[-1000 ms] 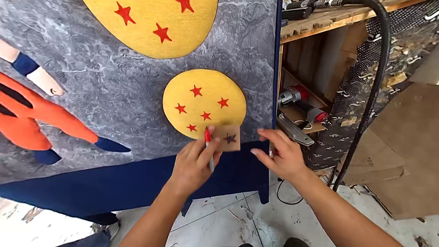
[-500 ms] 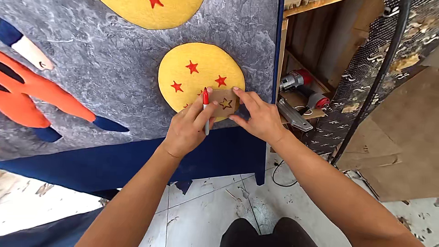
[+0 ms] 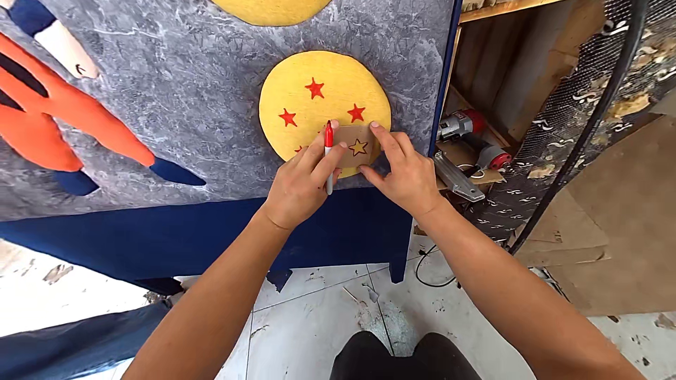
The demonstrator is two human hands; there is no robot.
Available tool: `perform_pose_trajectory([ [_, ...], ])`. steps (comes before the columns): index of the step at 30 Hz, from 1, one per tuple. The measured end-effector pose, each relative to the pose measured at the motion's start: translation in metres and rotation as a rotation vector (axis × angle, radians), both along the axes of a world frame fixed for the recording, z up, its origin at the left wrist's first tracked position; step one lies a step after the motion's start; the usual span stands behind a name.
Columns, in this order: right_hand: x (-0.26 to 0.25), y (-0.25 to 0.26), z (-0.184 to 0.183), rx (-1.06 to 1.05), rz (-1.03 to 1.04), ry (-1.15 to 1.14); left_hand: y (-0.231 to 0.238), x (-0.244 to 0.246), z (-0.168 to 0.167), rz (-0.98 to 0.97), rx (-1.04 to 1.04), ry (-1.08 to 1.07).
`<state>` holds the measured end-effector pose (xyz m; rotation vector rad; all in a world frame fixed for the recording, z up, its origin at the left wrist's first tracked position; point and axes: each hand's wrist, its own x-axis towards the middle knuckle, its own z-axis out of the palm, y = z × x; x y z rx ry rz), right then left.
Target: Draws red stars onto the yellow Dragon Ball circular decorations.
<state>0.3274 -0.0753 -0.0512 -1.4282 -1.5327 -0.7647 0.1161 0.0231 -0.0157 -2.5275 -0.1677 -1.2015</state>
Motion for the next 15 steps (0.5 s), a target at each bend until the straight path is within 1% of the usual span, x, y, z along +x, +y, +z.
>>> perform_pose_trajectory([
  [3,-0.001,0.0,-0.001,0.01,-0.006,0.0,-0.024,-0.022,-0.014,0.016,-0.136,-0.121],
  [6,0.002,0.002,-0.002,0.018,-0.016,-0.01,-0.043,-0.039,-0.044,0.064,-0.176,-0.182],
  [8,0.002,0.002,-0.002,0.014,-0.018,-0.02,-0.044,-0.034,-0.059,0.061,-0.153,-0.178],
  [11,0.002,0.002,-0.002,0.007,-0.014,-0.021,-0.037,-0.017,-0.063,0.057,-0.102,-0.136],
  [15,0.002,0.003,-0.001,0.011,-0.014,-0.019,-0.025,-0.004,-0.069,0.103,-0.084,-0.089],
])
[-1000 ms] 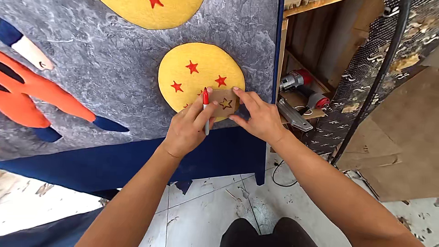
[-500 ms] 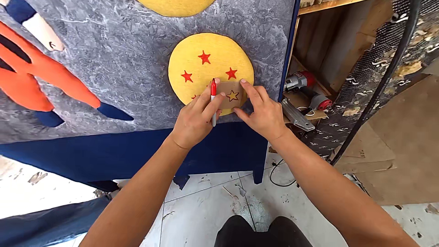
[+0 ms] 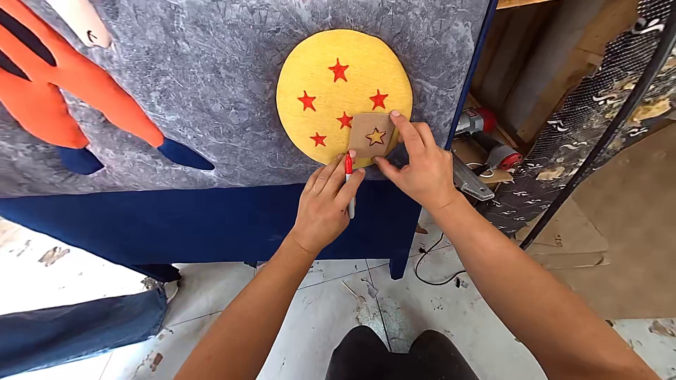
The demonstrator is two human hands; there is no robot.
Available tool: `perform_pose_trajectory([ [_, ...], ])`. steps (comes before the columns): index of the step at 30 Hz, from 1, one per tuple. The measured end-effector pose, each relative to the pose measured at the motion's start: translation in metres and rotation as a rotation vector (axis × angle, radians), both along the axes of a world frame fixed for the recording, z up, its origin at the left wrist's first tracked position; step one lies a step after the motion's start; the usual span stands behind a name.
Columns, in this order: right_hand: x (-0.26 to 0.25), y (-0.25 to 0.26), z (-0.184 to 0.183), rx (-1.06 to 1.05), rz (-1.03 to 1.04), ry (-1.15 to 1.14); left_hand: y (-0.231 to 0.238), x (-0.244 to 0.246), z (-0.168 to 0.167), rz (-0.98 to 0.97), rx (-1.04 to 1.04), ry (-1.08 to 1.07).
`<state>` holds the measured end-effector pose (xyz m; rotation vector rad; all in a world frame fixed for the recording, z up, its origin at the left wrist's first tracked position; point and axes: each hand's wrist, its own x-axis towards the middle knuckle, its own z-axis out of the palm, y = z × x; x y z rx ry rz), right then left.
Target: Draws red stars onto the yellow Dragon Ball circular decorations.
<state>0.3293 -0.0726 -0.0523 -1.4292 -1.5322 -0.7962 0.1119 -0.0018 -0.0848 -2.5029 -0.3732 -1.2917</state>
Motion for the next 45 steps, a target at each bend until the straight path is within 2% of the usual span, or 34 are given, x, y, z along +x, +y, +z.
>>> perform_pose_trajectory([
  [11,0.0,0.002,-0.002,-0.003,-0.01,0.012,0.003,0.003,-0.012,0.05,-0.022,0.022],
  [45,-0.001,0.0,-0.001,-0.008,-0.011,0.035,0.003,0.0,-0.008,0.073,-0.017,0.057],
])
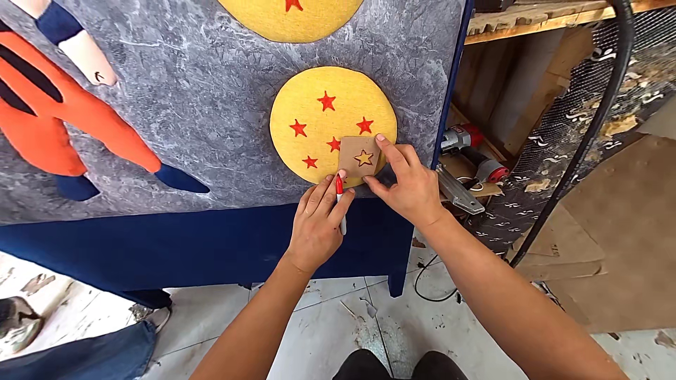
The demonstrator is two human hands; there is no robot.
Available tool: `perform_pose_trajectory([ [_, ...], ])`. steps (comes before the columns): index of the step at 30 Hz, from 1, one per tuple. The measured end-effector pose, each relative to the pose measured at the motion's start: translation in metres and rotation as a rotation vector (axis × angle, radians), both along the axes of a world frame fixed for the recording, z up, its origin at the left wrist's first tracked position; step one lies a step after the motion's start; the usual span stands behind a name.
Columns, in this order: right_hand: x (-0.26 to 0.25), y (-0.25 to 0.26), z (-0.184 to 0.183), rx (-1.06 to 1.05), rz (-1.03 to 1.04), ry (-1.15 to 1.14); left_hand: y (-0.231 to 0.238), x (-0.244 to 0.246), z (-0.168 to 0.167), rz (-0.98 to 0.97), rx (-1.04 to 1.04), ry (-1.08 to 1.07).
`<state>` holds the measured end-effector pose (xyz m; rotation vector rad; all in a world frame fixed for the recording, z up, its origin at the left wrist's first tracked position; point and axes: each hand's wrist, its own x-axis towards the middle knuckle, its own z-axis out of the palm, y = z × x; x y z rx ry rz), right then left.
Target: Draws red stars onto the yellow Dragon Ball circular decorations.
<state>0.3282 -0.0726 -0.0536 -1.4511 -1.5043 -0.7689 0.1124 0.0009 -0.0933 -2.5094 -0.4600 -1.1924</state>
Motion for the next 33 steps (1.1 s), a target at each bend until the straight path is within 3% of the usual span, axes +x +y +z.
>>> perform_pose_trajectory([
  [33,0.0048,0.0024,-0.0043,0.046,0.04,-0.027,0.0029,-0.0014,-0.0068,-0.01,0.027,-0.021],
])
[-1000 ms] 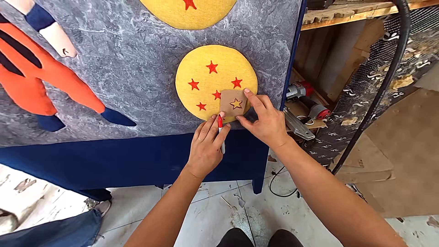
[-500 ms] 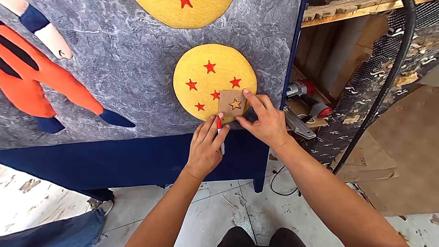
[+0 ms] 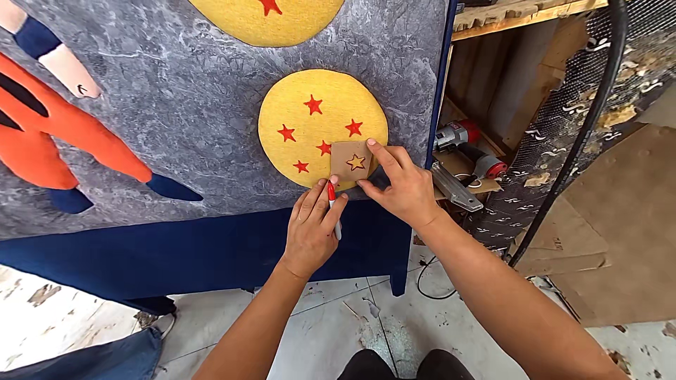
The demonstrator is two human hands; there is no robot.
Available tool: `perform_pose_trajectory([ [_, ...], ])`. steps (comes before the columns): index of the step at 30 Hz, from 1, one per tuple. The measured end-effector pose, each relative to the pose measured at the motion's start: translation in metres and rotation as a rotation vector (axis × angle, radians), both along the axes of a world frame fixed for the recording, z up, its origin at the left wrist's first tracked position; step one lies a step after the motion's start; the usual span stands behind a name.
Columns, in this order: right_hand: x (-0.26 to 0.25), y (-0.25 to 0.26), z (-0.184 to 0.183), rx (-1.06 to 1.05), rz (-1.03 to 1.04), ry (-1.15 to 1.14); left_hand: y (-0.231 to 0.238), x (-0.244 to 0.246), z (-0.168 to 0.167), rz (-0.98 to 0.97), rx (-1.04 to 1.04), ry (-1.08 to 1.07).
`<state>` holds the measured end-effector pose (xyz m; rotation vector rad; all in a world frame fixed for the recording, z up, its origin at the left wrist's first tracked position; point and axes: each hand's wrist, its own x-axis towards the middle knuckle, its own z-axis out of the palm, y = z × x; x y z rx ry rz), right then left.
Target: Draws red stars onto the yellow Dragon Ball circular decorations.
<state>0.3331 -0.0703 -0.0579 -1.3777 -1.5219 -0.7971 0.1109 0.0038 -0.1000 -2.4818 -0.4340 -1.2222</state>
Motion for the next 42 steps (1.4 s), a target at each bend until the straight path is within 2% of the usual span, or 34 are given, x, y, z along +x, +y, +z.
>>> perform_pose_trajectory([
  [29,-0.013,0.003,-0.002,-0.037,-0.089,0.096,0.002,-0.003,0.006,-0.054,-0.015,-0.016],
  [37,-0.013,0.004,-0.002,-0.034,-0.079,0.108,-0.014,0.008,0.038,-0.119,-0.027,-0.105],
  [42,-0.015,0.003,-0.001,-0.045,-0.094,0.112,-0.003,0.015,0.031,-0.055,0.015,-0.082],
])
